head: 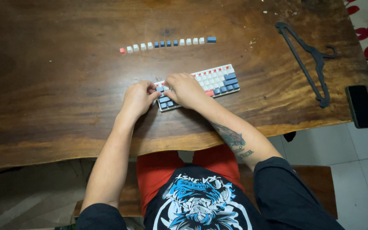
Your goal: The person assembles a mechanical keyboard by placing keycaps onto switches. They pick up individual keycaps from a row on the table and press them into place on the keyboard, working across different sections of the board.
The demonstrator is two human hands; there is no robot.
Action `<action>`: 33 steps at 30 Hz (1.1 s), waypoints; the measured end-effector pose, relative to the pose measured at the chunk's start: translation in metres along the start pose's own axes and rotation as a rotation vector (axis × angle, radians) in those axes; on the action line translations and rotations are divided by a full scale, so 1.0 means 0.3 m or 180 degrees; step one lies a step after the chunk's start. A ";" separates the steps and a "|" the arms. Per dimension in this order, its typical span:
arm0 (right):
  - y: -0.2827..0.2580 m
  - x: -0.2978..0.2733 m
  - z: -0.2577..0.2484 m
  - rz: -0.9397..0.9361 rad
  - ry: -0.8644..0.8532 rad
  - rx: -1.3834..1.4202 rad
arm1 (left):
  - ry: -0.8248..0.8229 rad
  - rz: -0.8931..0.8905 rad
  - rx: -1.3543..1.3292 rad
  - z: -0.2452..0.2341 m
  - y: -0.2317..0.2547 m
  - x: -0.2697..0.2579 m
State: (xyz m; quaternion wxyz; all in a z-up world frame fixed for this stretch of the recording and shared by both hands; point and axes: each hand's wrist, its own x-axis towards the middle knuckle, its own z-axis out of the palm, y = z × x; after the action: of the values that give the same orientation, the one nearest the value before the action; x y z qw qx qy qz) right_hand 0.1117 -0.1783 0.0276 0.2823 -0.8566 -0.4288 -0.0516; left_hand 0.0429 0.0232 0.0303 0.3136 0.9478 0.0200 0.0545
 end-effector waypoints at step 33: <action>0.023 0.114 -0.017 0.0190 -0.0855 -0.0169 | -0.0002 -0.0333 -0.0896 0.091 -0.083 0.018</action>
State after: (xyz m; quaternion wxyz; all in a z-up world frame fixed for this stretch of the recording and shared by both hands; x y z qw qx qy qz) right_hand 0.1392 -0.1601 0.0403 0.2010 -0.8753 -0.4356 0.0607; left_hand 0.0514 0.0274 -0.0060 0.4458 0.8921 0.0614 0.0401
